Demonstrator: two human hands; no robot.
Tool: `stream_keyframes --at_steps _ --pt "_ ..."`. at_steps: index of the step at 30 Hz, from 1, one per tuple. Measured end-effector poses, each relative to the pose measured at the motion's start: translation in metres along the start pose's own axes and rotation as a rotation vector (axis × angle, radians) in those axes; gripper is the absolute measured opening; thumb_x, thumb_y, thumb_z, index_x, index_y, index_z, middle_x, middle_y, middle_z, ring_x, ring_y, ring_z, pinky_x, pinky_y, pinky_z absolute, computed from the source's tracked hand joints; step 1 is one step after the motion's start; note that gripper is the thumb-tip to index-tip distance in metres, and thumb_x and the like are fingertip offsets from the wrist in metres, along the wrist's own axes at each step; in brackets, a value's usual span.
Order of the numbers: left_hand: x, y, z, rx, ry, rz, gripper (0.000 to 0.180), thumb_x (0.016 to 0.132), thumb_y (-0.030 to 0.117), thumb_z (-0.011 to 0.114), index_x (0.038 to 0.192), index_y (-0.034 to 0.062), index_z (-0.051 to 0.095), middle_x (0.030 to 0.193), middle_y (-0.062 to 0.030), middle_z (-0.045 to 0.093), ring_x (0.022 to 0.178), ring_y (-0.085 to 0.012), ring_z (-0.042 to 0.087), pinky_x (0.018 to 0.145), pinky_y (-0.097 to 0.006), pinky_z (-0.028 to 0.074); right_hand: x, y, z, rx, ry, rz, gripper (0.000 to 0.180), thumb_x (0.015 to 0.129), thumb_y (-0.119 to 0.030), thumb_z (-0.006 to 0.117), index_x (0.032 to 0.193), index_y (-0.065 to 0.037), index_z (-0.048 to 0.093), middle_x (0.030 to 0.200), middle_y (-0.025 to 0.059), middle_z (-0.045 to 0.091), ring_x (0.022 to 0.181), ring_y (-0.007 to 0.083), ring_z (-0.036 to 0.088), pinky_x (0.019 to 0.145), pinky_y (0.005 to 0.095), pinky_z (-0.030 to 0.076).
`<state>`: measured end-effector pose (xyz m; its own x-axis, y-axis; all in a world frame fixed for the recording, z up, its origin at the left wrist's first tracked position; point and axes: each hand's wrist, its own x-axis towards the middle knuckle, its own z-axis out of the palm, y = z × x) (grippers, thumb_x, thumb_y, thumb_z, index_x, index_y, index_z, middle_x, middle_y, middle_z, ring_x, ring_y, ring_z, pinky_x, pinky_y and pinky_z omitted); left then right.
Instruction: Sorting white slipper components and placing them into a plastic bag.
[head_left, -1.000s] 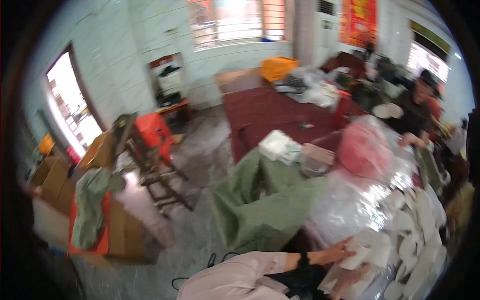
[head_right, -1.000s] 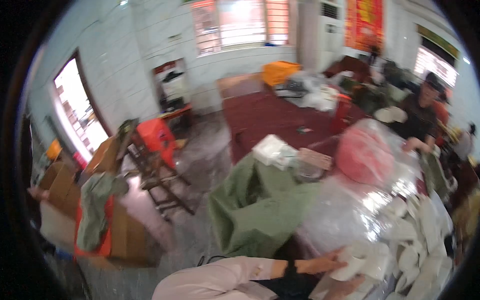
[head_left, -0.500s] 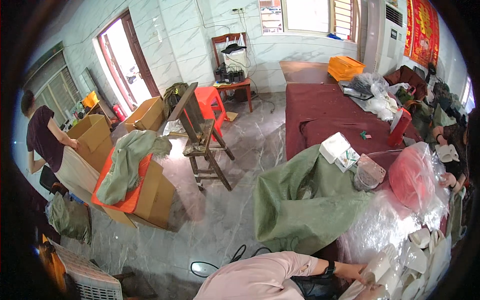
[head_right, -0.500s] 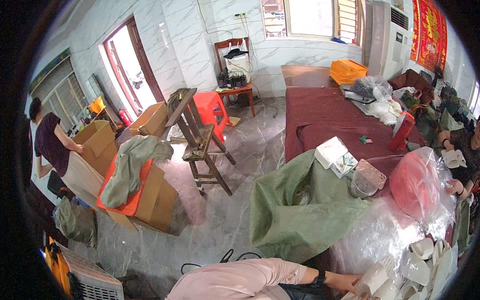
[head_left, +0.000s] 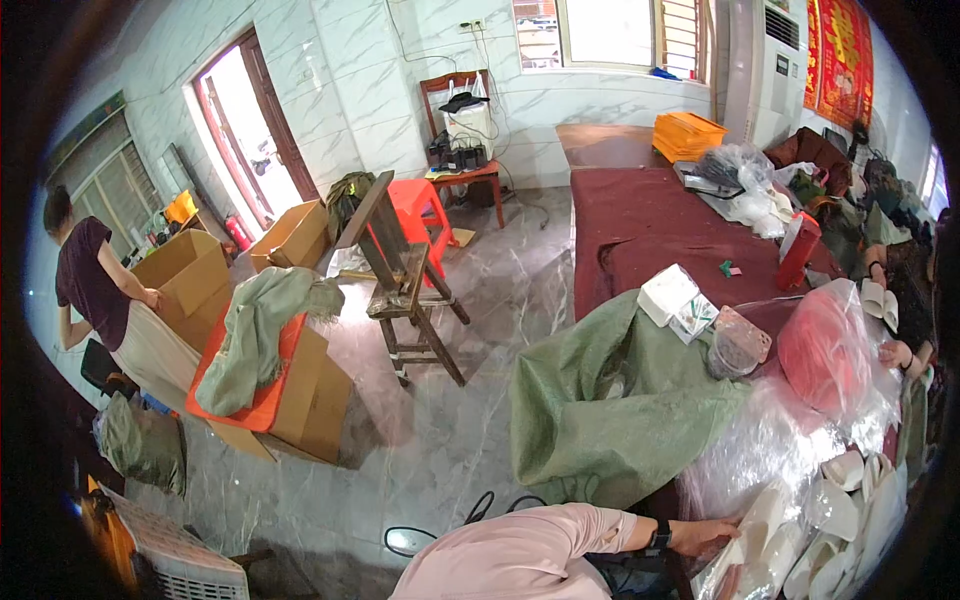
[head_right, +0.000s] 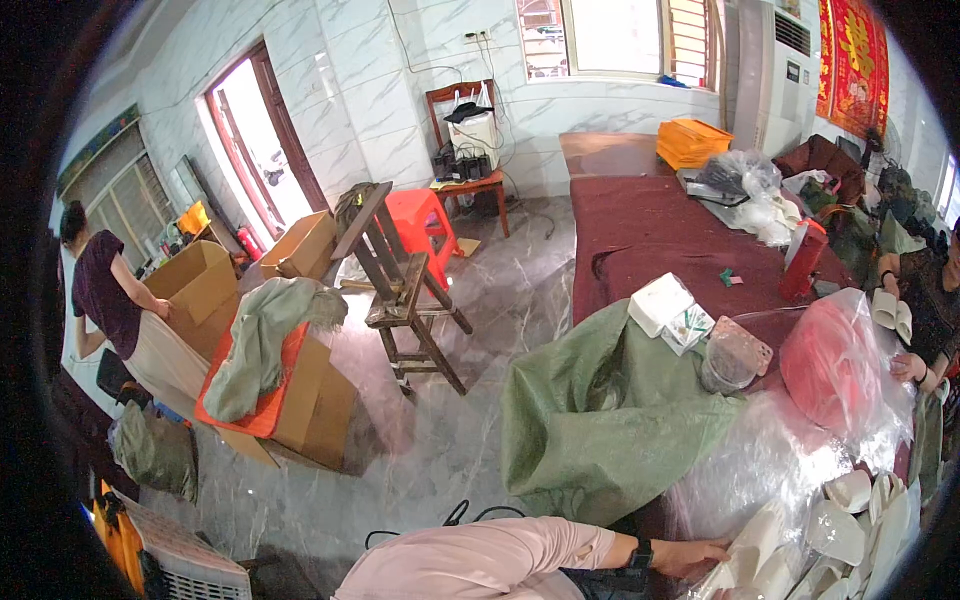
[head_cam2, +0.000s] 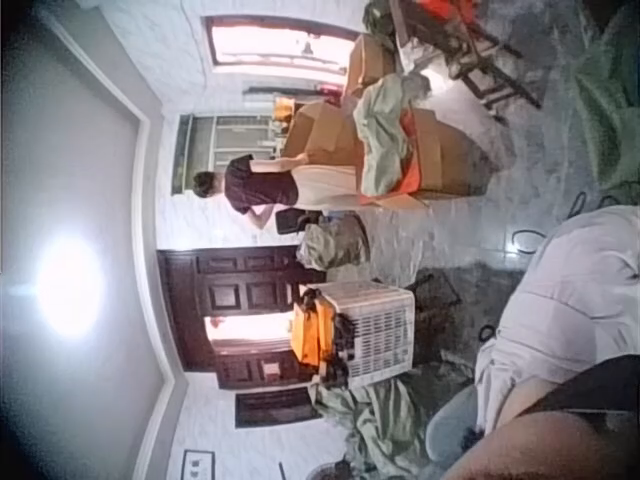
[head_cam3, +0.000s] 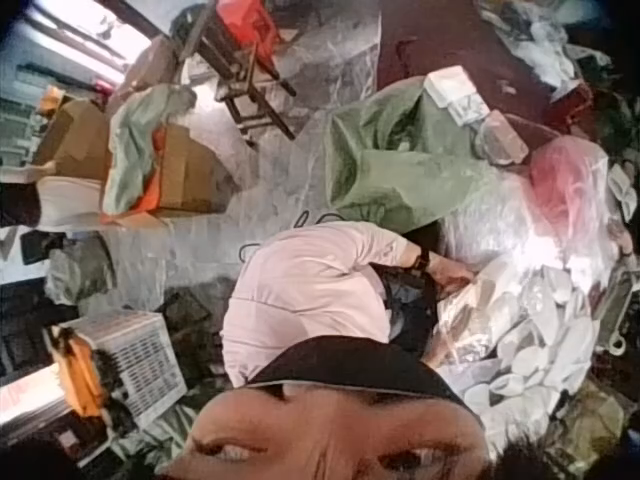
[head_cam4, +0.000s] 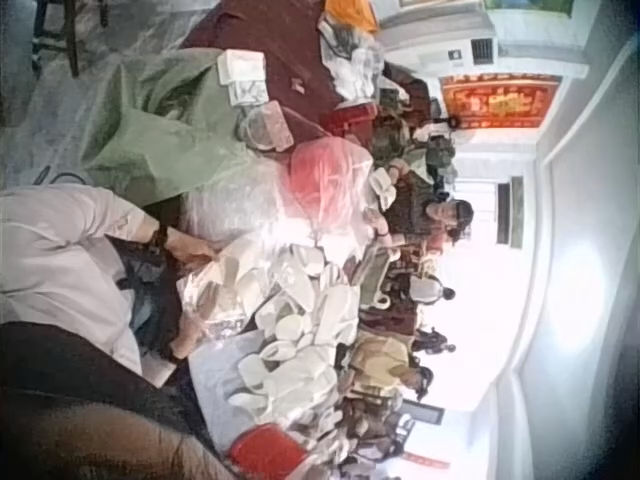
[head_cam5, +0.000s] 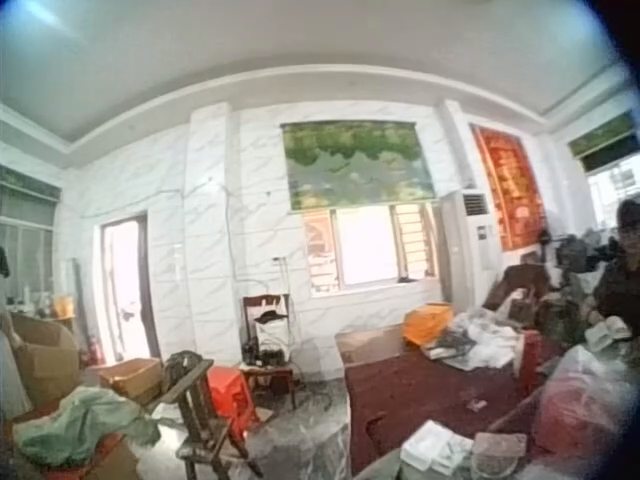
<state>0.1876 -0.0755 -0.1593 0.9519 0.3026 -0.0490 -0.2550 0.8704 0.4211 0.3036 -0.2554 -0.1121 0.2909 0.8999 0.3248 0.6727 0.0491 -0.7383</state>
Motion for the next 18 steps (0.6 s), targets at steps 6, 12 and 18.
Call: stream_keyframes --at_steps 6,12,18 --pt "-0.028 0.011 0.033 0.285 -0.098 0.114 0.046 0.09 0.038 0.048 0.122 0.0046 0.05 0.116 -0.0029 0.057 0.103 -0.0164 0.053 0.088 -0.031 0.043 -0.015 0.0 -0.001 -0.076 -0.117 -0.124 0.044 0.087 -0.015 0.054 0.127 0.001 0.043 0.112 0.0167 0.057 0.096 0.029 0.057 0.076 0.0366 0.048" --pt "-0.028 0.026 0.029 0.038 -0.044 -0.143 0.042 0.092 0.033 0.046 0.12 0.0017 0.048 0.114 -0.0074 0.057 0.101 -0.0184 0.055 0.094 -0.036 0.041 0.03 -0.038 0.028 -0.4 -0.087 -0.093 0.058 0.069 -0.025 0.069 0.122 -0.011 0.051 0.128 0.0202 0.044 0.12 0.039 0.039 0.104 0.0515 0.023" --pt "-0.031 0.034 0.026 0.232 0.094 -0.198 0.041 0.084 0.008 0.059 0.123 0.0055 0.045 0.111 -0.0078 0.056 0.102 -0.0199 0.056 0.08 -0.034 0.05 0.045 -0.043 0.043 -0.452 0.01 -0.011 0.062 0.071 -0.027 0.068 0.128 -0.015 0.047 0.13 0.0151 0.045 0.124 0.0331 0.038 0.102 0.0525 0.022"
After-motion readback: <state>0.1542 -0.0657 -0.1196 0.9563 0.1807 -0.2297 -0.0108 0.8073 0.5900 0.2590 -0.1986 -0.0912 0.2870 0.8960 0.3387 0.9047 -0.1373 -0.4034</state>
